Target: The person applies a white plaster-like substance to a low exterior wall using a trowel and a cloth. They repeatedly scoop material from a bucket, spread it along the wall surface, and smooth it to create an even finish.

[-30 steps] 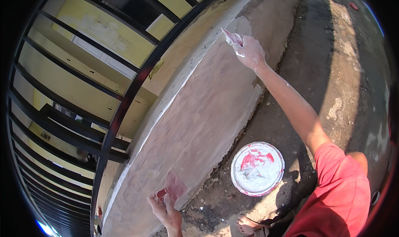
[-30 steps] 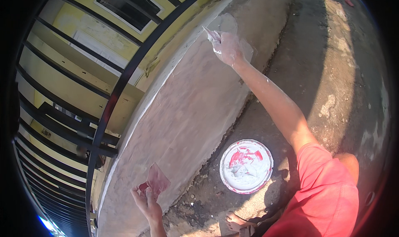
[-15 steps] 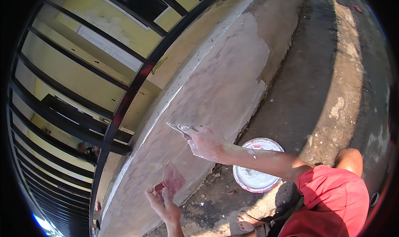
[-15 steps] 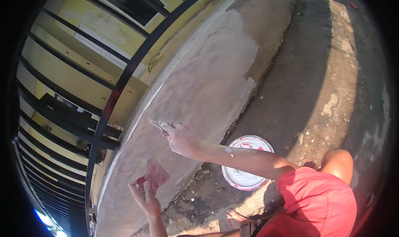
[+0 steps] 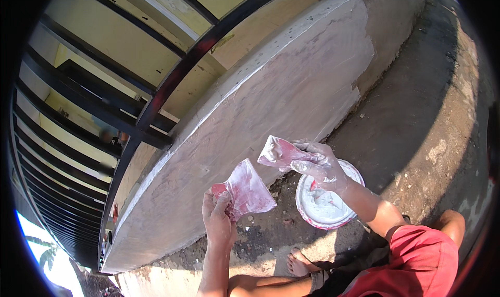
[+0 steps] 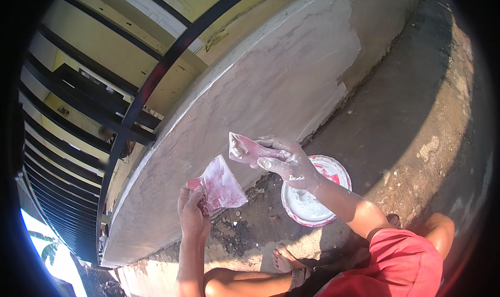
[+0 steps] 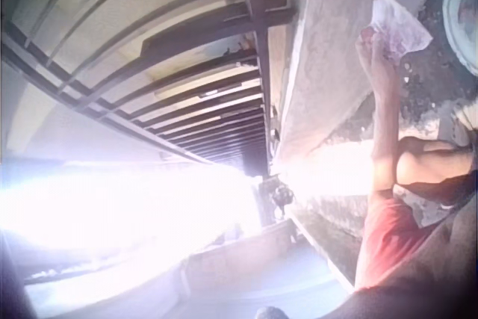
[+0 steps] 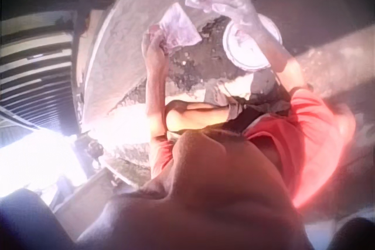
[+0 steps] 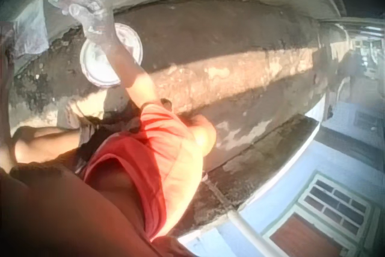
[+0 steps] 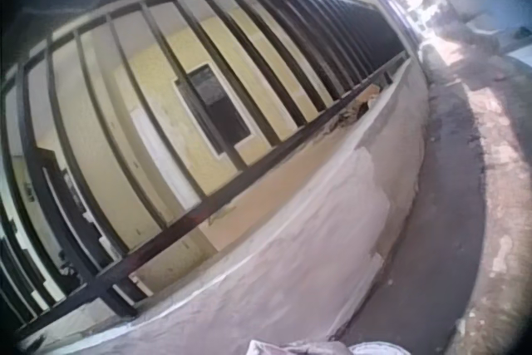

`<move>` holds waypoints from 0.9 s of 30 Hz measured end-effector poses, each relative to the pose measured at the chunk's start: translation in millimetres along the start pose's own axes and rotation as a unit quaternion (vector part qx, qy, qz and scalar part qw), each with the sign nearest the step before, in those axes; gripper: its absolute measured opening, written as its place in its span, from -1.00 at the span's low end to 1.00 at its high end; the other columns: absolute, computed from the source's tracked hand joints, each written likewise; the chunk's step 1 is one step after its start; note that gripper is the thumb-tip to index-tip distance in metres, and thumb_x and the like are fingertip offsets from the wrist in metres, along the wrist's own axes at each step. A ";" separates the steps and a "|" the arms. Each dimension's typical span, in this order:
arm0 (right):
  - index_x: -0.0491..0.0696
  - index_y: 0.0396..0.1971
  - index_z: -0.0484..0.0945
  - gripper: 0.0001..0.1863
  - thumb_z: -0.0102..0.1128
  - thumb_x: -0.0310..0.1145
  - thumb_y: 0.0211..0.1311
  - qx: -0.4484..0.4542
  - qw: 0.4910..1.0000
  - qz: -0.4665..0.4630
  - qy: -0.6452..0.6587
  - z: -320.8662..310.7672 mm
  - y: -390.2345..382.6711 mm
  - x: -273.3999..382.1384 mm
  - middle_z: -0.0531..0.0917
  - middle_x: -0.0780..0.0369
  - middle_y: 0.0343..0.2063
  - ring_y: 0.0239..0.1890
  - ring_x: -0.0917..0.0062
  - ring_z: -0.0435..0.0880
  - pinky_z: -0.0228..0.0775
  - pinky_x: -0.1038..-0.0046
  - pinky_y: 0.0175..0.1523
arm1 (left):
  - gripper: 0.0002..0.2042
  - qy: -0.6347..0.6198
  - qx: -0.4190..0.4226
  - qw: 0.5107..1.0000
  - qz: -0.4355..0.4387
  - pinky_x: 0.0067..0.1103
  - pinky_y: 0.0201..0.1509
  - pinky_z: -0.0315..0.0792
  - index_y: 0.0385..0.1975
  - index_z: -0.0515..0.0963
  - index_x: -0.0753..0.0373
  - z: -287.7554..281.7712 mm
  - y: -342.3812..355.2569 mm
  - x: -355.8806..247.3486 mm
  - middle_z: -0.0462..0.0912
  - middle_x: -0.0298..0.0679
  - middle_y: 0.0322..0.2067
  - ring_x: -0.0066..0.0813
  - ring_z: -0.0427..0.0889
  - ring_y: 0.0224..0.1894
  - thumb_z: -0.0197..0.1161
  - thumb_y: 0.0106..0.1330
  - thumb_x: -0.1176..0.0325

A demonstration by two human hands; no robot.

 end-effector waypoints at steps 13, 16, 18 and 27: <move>-0.07 0.31 0.52 -0.37 0.32 -0.56 0.17 0.113 0.839 -0.224 -0.484 23.8 -41.7 -68.3 0.55 0.11 0.33 0.39 0.19 0.51 0.47 0.20 0.41 | -0.79 -0.025 -0.024 0.997 0.070 -0.49 -0.03 0.60 0.08 0.35 0.31 -15.1 13.2 -2.6 0.61 -0.18 -0.12 -0.46 0.67 -0.13 0.07 0.53 0.57; -0.13 0.24 0.54 -0.56 0.16 -0.54 0.36 -0.016 0.990 0.134 -0.045 15.5 -53.5 -111.0 0.63 0.11 0.18 0.25 0.28 0.64 0.55 0.21 0.31 | -0.80 0.008 -0.032 0.981 0.192 -0.53 -0.01 0.55 0.06 0.35 0.29 -19.5 10.8 -4.8 0.60 -0.21 -0.11 -0.50 0.66 -0.13 0.11 0.53 0.54; -0.14 0.08 0.54 -0.71 0.07 -0.51 0.42 -0.061 0.939 0.278 0.193 33.6 -63.7 -110.4 0.66 0.17 -0.02 0.08 0.36 0.70 0.60 0.18 0.23 | -0.78 0.062 -0.034 0.962 0.264 -0.51 -0.04 0.56 0.06 0.34 0.29 -9.1 7.4 0.1 0.63 -0.17 -0.13 -0.41 0.70 -0.14 0.15 0.51 0.53; -0.12 0.13 0.52 -0.63 0.12 -0.49 0.32 -0.075 0.855 0.270 0.436 29.1 -25.8 -92.0 0.67 0.11 0.05 0.12 0.25 0.69 0.59 0.05 0.26 | -0.69 0.489 0.198 0.729 0.436 -0.28 -0.13 0.64 0.04 0.39 0.24 47.4 -15.9 8.3 0.73 0.10 -0.09 0.12 0.77 -0.12 0.21 0.36 0.66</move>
Point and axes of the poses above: each hand's wrist, its own y-axis towards the middle knuckle, its own z-axis out of the palm, x = y × z, the point moved 6 cm from there along y, towards the middle knuckle
